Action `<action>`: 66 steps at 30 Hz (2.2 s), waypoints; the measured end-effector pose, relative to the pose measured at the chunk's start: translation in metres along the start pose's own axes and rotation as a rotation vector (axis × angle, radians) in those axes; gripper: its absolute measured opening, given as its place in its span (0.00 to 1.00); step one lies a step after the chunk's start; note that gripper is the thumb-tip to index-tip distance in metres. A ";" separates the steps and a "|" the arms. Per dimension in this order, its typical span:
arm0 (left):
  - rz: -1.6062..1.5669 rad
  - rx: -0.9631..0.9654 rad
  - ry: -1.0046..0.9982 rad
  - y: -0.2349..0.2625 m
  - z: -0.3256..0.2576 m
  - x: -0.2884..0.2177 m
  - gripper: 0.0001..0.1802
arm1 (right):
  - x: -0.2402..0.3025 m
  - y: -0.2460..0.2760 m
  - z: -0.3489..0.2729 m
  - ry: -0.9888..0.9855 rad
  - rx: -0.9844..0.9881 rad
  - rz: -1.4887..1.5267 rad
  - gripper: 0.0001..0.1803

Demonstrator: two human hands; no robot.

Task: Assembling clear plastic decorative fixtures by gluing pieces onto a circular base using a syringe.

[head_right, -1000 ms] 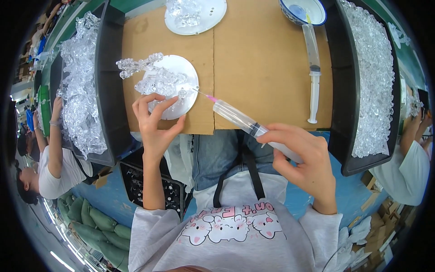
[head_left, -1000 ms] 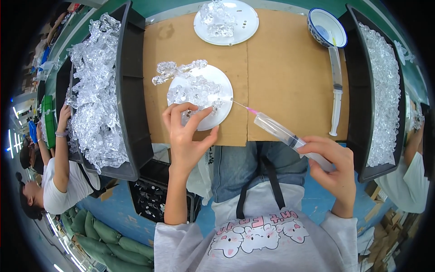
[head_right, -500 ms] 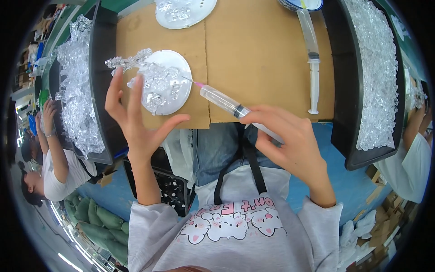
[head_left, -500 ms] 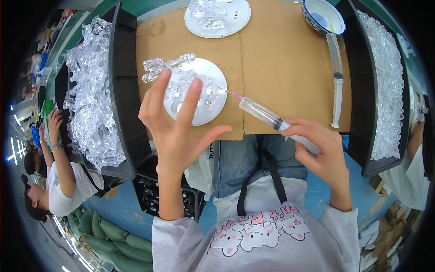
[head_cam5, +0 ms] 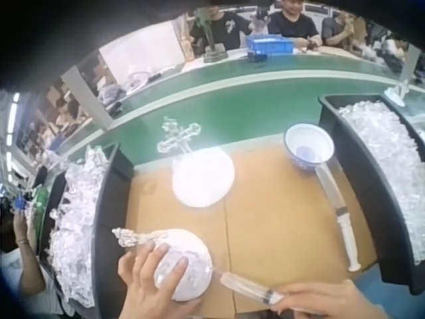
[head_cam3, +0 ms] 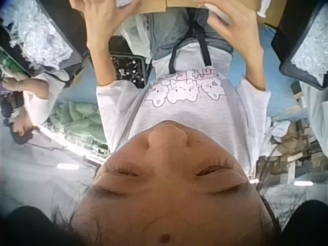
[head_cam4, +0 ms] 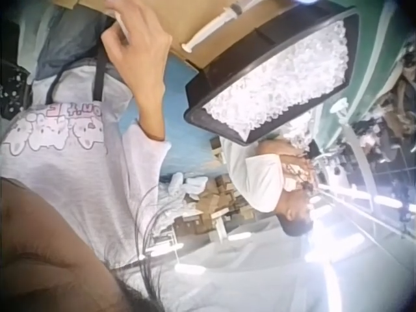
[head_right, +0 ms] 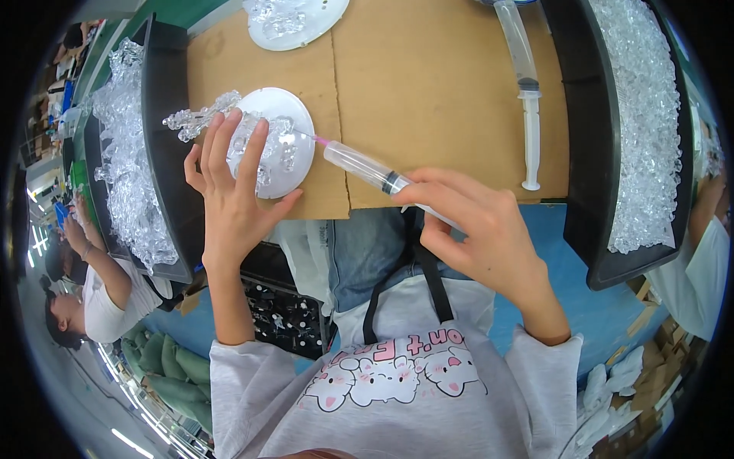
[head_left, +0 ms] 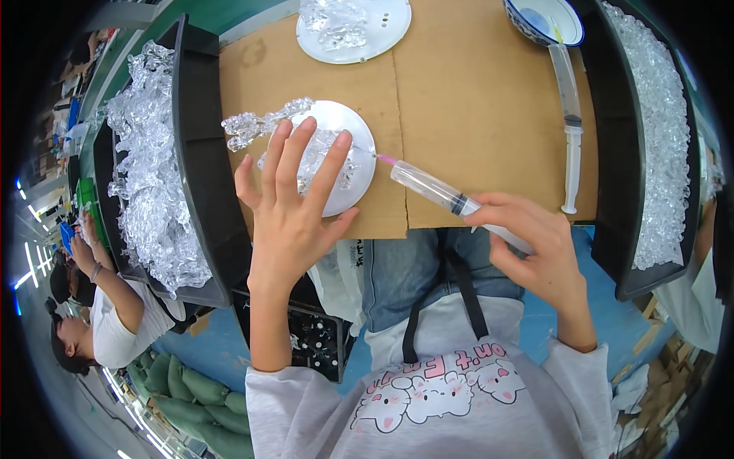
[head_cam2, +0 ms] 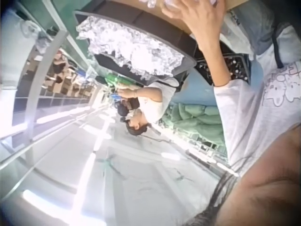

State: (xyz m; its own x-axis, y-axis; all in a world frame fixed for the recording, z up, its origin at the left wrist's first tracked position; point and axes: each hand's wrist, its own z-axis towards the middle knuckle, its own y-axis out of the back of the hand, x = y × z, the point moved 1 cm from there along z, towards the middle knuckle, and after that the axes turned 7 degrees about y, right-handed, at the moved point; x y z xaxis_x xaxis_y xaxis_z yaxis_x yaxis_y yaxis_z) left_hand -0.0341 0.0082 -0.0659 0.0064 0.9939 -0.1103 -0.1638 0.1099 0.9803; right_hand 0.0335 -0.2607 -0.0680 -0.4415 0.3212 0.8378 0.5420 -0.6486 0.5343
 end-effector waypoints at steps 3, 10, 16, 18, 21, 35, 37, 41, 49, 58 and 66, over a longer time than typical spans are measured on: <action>0.024 0.029 -0.013 0.000 0.001 -0.001 0.51 | -0.002 -0.001 -0.001 0.003 -0.018 0.011 0.19; 0.035 0.069 -0.044 0.000 0.004 -0.002 0.49 | -0.004 -0.003 -0.002 0.010 -0.031 0.045 0.20; -0.050 0.015 -0.077 -0.006 0.004 0.004 0.49 | -0.001 -0.001 0.000 0.026 -0.022 0.044 0.21; -0.076 0.026 -0.070 -0.004 0.006 0.005 0.50 | 0.001 0.001 0.001 0.013 -0.018 0.024 0.20; -0.126 0.046 -0.062 0.002 0.012 0.005 0.51 | 0.005 0.003 0.003 0.008 -0.035 0.019 0.20; -0.267 0.108 -0.055 0.024 0.030 0.010 0.53 | 0.034 0.029 0.026 0.035 0.046 -0.084 0.20; -0.253 0.133 -0.026 0.026 0.031 0.010 0.54 | 0.037 0.032 0.030 0.056 0.070 -0.115 0.20; -0.255 0.148 -0.026 0.027 0.033 0.011 0.54 | 0.041 0.035 0.035 0.101 0.059 -0.125 0.17; -0.244 0.147 -0.043 0.026 0.031 0.012 0.53 | 0.046 0.033 0.037 0.095 0.085 -0.136 0.16; -0.253 0.141 -0.039 0.026 0.029 0.010 0.53 | 0.045 0.034 0.037 0.112 0.080 -0.169 0.16; -0.244 0.128 -0.036 0.027 0.027 0.010 0.53 | 0.043 0.033 0.037 0.096 0.058 -0.143 0.16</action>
State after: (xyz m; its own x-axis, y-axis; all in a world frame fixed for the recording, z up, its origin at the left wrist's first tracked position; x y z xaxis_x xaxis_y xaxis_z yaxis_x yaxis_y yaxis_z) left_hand -0.0118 0.0218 -0.0364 0.0656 0.9375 -0.3418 -0.0272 0.3441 0.9385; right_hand 0.0582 -0.2426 -0.0103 -0.5817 0.3387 0.7395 0.5075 -0.5594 0.6554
